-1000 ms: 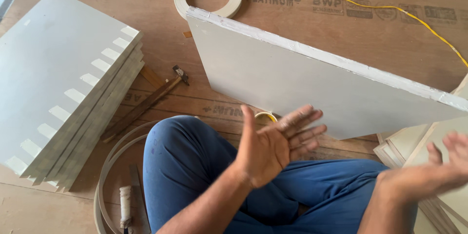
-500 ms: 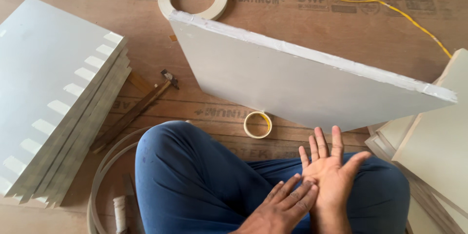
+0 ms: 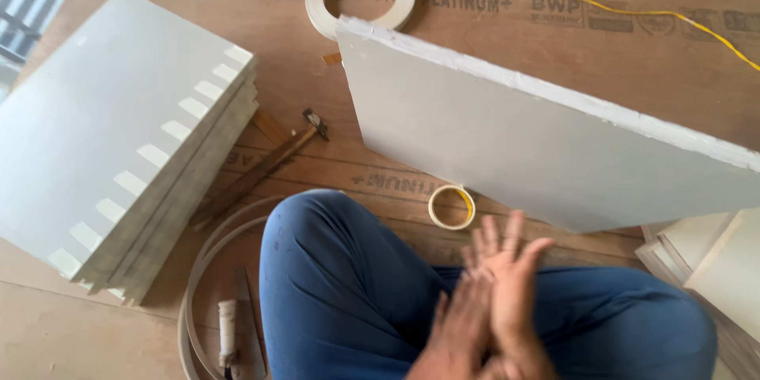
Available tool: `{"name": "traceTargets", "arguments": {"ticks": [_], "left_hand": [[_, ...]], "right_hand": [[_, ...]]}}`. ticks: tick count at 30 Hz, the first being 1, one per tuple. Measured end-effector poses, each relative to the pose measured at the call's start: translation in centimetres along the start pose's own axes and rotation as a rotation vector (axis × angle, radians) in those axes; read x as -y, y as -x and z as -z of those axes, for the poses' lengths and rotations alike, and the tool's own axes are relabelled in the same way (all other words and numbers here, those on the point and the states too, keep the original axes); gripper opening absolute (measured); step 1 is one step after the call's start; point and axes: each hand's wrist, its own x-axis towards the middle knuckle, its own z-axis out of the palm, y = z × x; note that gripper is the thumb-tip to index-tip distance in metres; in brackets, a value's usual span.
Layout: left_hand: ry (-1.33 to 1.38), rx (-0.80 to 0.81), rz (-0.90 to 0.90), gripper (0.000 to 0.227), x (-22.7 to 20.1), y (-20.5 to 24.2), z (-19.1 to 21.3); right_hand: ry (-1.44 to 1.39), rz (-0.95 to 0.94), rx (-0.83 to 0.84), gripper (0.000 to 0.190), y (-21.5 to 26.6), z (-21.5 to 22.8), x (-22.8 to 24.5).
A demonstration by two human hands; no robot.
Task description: The person applies white adhesive to the edge of a rectangular board using a small spatula. They then press another board onto the adhesive to join them. Finally, the person applies strips of masking tape along the seam to secure the boards together.
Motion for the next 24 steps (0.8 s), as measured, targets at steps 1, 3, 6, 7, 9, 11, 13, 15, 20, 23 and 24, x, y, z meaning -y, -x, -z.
{"name": "traceTargets", "arguments": {"ticks": [1, 3, 6, 7, 9, 11, 13, 15, 20, 23, 24], "left_hand": [[0.495, 0.064, 0.084, 0.097, 0.4, -0.4, 0.6], [0.551, 0.062, 0.205, 0.078, 1.3, -2.3, 1.8], [0.615, -0.114, -0.014, 0.071, -0.7, -1.4, 3.3], [0.628, -0.202, -0.162, 0.073, -1.4, -1.4, 4.2], [0.457, -0.017, -0.232, 0.038, -1.2, -0.8, 7.8], [0.478, -0.027, -0.164, 0.014, -0.3, -0.4, 11.8], [0.723, -0.26, -0.063, 0.014, 2.7, -0.5, 15.3], [0.401, -0.621, 0.06, 0.031, 8.8, -1.8, 17.3], [-0.051, -0.481, 1.018, 0.019, 27.7, 0.8, 18.8], [-0.399, -0.282, 0.811, 0.032, 35.8, 4.2, 15.1], [-0.455, -0.243, 0.766, 0.036, 37.1, 4.7, 14.4]], "right_hand": [[0.051, -0.018, 0.056, 0.1, 0.9, -0.4, -0.9], [-0.015, -0.105, 0.038, 0.1, 3.2, -1.4, -2.6], [-0.015, -0.008, 0.001, 0.099, 0.9, 0.0, -2.7], [0.002, 0.066, -0.007, 0.099, -1.0, 1.0, -2.1], [-0.039, 0.075, -0.202, 0.093, -3.5, 2.2, -0.8], [0.175, 0.153, -0.39, 0.083, -3.3, 2.5, -1.3], [0.314, 0.187, -0.311, 0.075, -2.8, 1.5, -1.4], [0.398, 0.18, -0.222, 0.068, -1.4, 1.1, -1.3], [0.47, 0.212, 0.059, 0.052, -0.2, -0.2, -1.7], [0.467, 0.318, 0.105, 0.044, 0.3, -0.2, -2.3], [0.576, 0.335, 0.063, 0.042, 0.6, -0.2, -2.2]]}}
